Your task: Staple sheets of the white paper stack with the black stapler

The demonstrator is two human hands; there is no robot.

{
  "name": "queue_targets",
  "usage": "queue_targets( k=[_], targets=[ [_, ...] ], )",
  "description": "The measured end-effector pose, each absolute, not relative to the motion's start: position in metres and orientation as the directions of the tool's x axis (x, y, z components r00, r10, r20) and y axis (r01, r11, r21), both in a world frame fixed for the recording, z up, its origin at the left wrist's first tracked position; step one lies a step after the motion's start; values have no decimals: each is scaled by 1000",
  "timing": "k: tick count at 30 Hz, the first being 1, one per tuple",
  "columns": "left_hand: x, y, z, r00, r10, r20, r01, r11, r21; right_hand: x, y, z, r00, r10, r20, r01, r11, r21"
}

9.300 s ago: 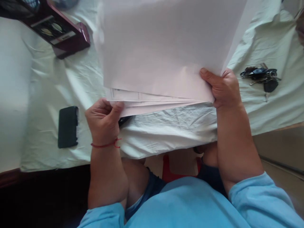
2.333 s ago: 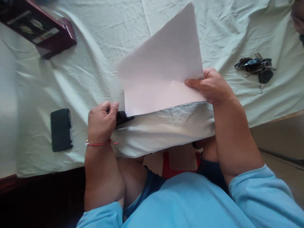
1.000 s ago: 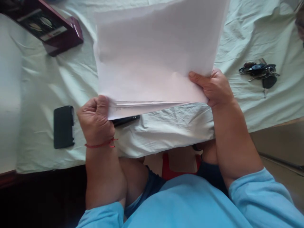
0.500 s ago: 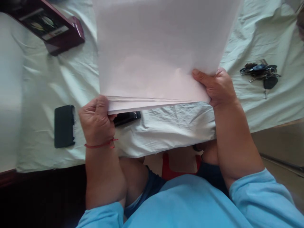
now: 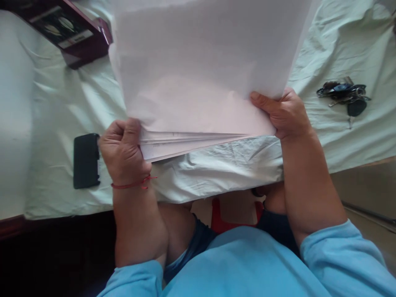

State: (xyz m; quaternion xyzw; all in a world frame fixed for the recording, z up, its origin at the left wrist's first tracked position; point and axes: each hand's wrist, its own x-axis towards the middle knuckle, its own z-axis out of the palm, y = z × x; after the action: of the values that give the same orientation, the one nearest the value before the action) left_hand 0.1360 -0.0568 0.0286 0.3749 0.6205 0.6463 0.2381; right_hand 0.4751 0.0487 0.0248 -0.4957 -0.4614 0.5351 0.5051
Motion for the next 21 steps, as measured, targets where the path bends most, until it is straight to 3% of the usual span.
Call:
queue_targets(
  k=[6, 21],
  targets=[
    [149, -47, 31, -656, 722, 219, 198, -116, 973, 476, 49, 24, 7, 998, -56, -88, -55, -995],
    [139, -69, 28, -573, 787, 228, 271, -81, 959, 467, 46, 24, -30, 997, -68, -48, -69, -996]
  ],
)
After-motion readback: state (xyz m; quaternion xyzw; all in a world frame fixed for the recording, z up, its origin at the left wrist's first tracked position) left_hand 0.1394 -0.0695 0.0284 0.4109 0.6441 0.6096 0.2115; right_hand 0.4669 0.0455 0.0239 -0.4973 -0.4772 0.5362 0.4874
